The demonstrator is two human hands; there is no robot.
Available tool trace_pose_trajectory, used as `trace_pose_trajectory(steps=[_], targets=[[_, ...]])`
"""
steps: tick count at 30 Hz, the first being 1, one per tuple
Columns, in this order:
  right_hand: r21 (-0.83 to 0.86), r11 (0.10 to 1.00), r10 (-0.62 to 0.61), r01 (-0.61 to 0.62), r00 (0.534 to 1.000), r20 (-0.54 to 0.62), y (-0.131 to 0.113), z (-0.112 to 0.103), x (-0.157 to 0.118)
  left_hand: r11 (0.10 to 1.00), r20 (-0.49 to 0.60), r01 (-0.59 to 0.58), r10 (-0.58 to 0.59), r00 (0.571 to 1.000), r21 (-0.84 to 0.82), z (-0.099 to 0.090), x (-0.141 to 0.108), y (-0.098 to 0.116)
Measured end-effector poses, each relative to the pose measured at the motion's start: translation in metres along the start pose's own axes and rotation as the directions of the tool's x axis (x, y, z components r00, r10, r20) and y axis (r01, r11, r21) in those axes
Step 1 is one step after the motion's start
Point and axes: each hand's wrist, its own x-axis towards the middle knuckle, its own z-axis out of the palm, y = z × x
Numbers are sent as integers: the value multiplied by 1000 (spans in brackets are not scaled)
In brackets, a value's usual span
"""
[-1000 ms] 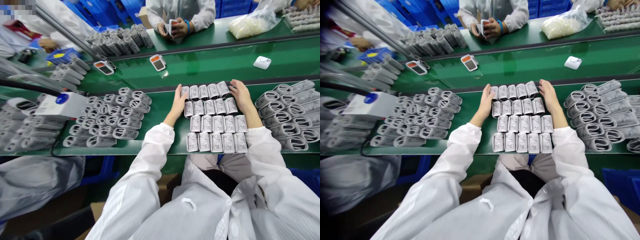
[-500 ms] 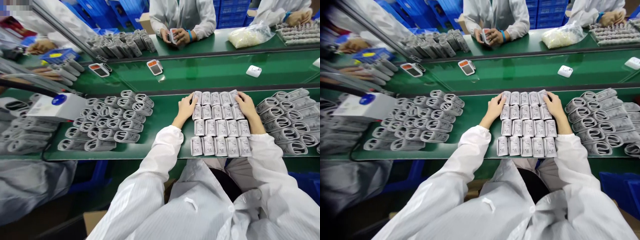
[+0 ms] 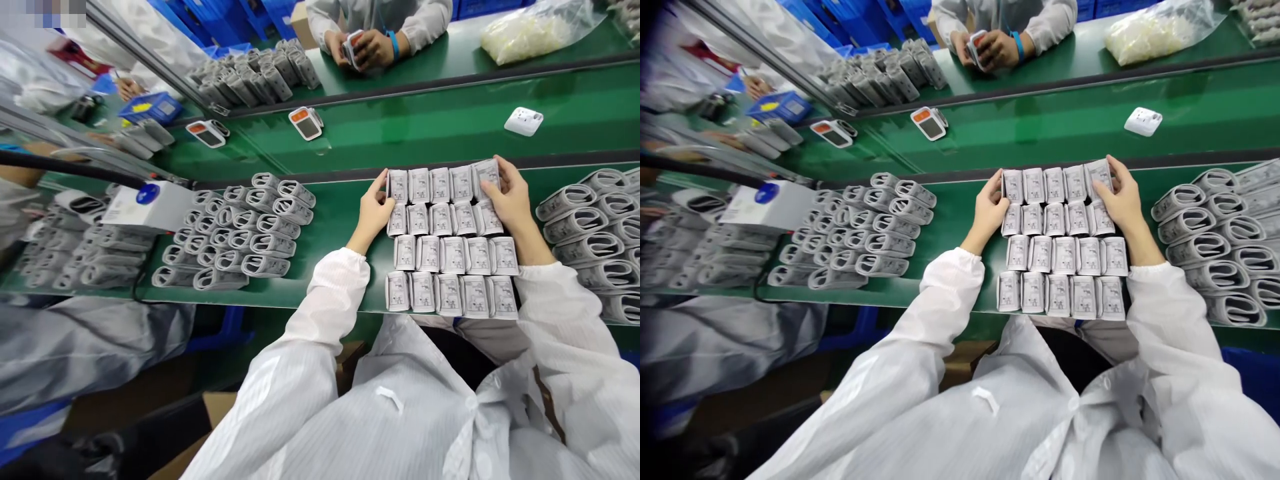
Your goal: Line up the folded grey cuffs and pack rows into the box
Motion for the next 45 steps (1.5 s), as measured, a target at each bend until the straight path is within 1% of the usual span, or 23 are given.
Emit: trace_pose_trajectory(steps=[3,5,9,11,15,19,23,26,29,32,34,38,40,45], targets=[[0,999,32,-32,999,-13,-7,1,-3,998,22,-22,24,999,-66,-2,0,-3],[-21,998,57,-58,998,-18,-14,1,-5,996,31,-36,38,999,-81,-4,-1,-3],[-81,994,78,-77,997,12,-31,-2,-8,993,-23,-78,77,997,-85,-8,-3,-1],[-82,993,92,-90,995,24,-36,-4,-10,992,-31,-95,93,995,-83,-8,-4,1],[-58,989,138,-135,990,38,-34,-7,-11,985,0,-162,162,987,-65,-8,-4,1],[-24,995,100,-100,995,6,-22,-6,-12,977,-9,-208,208,978,-37,-7,-5,1],[-7,996,90,-90,996,0,-15,-4,-12,980,-11,-200,199,980,-19,-7,-6,4],[-17,996,88,-88,996,-13,-13,-2,-11,986,-8,-168,167,986,-12,-7,-8,9],[-16,997,74,-74,997,-29,-14,0,-11,991,45,-131,130,990,5,-8,-10,13],[-19,997,70,-71,997,-18,-16,0,-13,993,88,-120,120,989,5,-8,-12,15],[-49,996,70,-71,997,-22,-17,-1,-14,994,83,-105,105,991,0,-7,-12,17],[-143,987,61,-70,996,-65,-17,-4,-16,998,51,-55,57,997,-35,-7,-14,21],[-141,987,73,-80,996,-55,-16,-5,-16,998,42,-54,56,998,-42,-7,-14,21],[-74,991,111,-112,994,-15,-18,-3,-16,996,30,-85,85,996,-18,-9,-13,18]])
